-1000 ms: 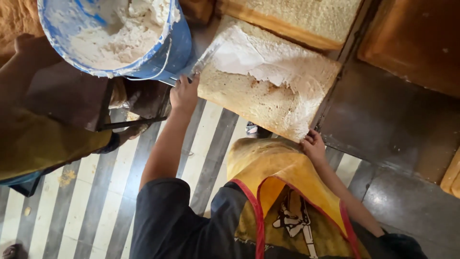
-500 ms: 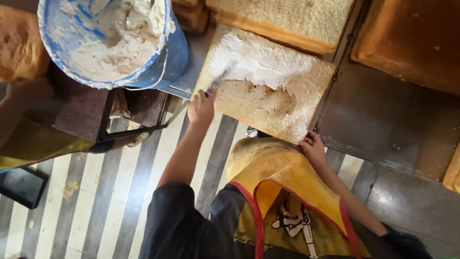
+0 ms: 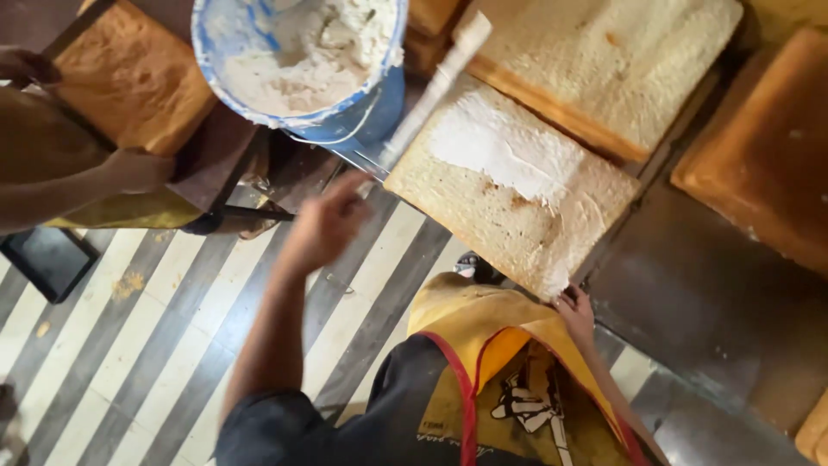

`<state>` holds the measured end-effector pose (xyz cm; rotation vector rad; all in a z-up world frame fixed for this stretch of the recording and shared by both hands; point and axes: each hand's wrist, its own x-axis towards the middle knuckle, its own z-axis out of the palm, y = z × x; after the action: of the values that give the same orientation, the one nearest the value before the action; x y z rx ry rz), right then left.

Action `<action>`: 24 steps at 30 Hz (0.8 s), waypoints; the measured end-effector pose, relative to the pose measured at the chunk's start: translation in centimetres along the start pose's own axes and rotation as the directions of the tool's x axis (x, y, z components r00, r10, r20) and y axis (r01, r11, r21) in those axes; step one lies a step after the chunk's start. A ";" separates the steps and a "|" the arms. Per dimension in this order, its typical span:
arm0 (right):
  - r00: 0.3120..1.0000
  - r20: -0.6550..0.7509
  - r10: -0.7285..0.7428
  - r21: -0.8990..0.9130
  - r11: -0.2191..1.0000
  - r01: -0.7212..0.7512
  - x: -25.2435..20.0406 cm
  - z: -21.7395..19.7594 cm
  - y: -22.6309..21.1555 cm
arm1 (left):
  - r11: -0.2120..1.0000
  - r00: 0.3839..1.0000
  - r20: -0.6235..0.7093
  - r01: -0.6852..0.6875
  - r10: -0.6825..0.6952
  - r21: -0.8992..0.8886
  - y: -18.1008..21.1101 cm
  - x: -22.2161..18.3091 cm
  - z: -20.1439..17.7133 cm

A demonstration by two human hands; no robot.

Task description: The person flips a baked sponge cake slab over on a metal table, scoops white cream filling from a bucket with a spatula, spreads the cream over the slab's surface, then places a second cake slab on top and aligns it. They repeat the filling process on another slab.

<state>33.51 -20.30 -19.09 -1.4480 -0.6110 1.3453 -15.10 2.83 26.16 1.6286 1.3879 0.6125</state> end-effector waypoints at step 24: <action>0.998 -0.014 0.054 0.122 0.991 -0.052 -0.4 1.3 -2.7 | 0.882 0.967 0.035 0.245 -0.253 -0.403 -0.3 13.3 -10.2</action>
<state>32.90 -19.30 -16.32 -1.3840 -0.4742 1.3858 -20.25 18.62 28.56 1.0963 1.3492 0.7081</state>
